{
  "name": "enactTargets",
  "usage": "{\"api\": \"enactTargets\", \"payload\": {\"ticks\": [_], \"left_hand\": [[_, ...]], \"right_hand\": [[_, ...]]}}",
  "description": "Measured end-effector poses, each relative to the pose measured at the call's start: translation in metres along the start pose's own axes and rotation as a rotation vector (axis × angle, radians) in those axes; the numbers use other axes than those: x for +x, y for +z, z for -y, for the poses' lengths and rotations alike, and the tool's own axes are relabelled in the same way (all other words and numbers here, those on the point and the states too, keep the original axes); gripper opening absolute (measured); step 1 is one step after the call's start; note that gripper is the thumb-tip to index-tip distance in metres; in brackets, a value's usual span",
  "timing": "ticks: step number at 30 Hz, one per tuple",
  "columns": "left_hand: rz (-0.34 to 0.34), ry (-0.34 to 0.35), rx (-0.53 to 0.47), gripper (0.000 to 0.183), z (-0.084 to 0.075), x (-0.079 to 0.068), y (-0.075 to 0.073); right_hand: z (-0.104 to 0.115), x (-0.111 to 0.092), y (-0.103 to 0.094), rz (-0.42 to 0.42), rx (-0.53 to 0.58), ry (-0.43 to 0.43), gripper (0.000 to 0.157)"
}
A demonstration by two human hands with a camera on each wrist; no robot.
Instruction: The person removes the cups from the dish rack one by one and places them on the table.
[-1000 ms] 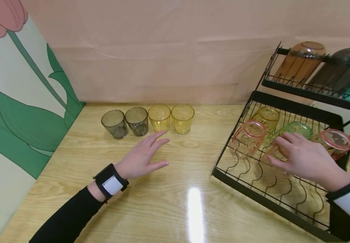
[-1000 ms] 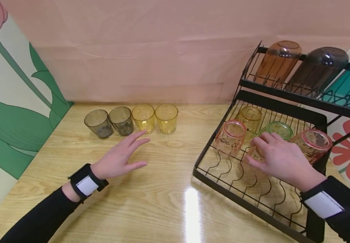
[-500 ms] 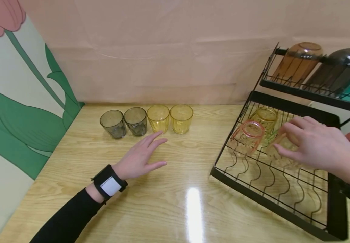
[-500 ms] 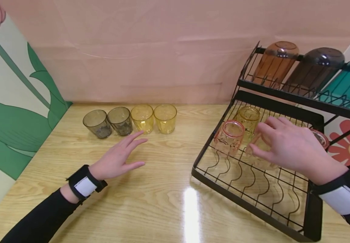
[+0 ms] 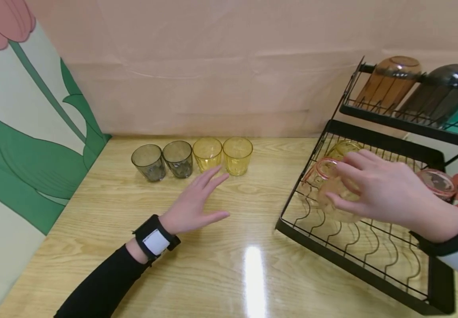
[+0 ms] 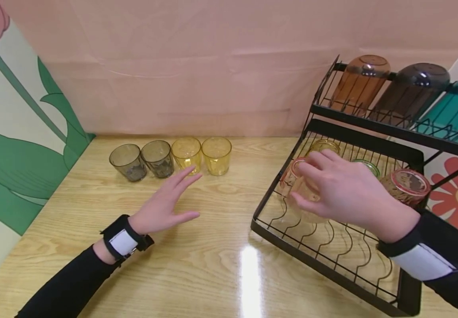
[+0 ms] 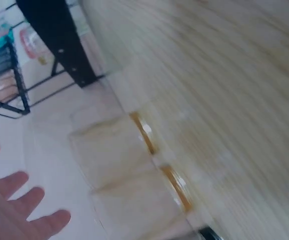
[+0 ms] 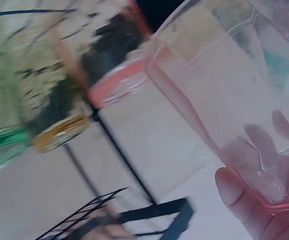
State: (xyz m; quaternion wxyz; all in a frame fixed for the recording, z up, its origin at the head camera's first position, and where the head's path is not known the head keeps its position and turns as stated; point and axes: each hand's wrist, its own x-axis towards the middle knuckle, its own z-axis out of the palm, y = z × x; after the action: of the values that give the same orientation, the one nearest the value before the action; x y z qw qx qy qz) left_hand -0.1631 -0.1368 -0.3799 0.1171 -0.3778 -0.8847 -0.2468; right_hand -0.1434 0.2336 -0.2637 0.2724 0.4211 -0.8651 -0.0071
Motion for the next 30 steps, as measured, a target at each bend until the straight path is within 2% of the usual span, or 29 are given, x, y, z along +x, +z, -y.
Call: {"api": "enactTargets", "payload": {"ticks": [3, 5, 13, 17, 19, 21, 22, 24, 27, 30], "left_hand": [[-0.021, -0.031, -0.143, 0.087, -0.01, 0.013, 0.003], [-0.03, -0.074, -0.319, 0.089, -0.019, 0.022, 0.004], [-0.106, -0.278, -1.31, 0.075, -0.053, 0.056, 0.008], [-0.133, -0.438, -1.77, 0.073, -0.067, 0.065, 0.014], [-0.15, -0.525, -1.955, 0.074, -0.073, 0.068, 0.018], [-0.167, -0.581, -2.083, 0.079, -0.079, 0.069, 0.023], [-0.168, -0.579, -2.134, 0.081, -0.081, 0.069, 0.026], [-0.156, -0.544, -2.208, 0.085, -0.086, 0.068, 0.032], [-0.105, -0.442, -2.289, 0.082, -0.095, 0.067, 0.039], [-0.046, -0.385, -2.317, 0.074, -0.104, 0.066, 0.04]], "right_hand": [[0.01, 0.014, -0.001, 0.004, 0.044, -0.031, 0.04], [0.016, 0.024, -0.001, -0.015, 0.07, -0.056, 0.04], [0.041, 0.061, 0.0, -0.106, 0.166, -0.137, 0.033], [0.05, 0.075, -0.001, -0.131, 0.182, -0.166, 0.033], [0.054, 0.081, -0.001, -0.136, 0.191, -0.177, 0.033], [0.057, 0.085, -0.001, -0.14, 0.196, -0.188, 0.032], [0.058, 0.086, -0.001, -0.142, 0.201, -0.193, 0.032], [0.06, 0.089, 0.0, -0.144, 0.207, -0.203, 0.032], [0.063, 0.091, 0.002, -0.148, 0.21, -0.214, 0.031], [0.066, 0.092, 0.005, -0.149, 0.217, -0.219, 0.029]]}}
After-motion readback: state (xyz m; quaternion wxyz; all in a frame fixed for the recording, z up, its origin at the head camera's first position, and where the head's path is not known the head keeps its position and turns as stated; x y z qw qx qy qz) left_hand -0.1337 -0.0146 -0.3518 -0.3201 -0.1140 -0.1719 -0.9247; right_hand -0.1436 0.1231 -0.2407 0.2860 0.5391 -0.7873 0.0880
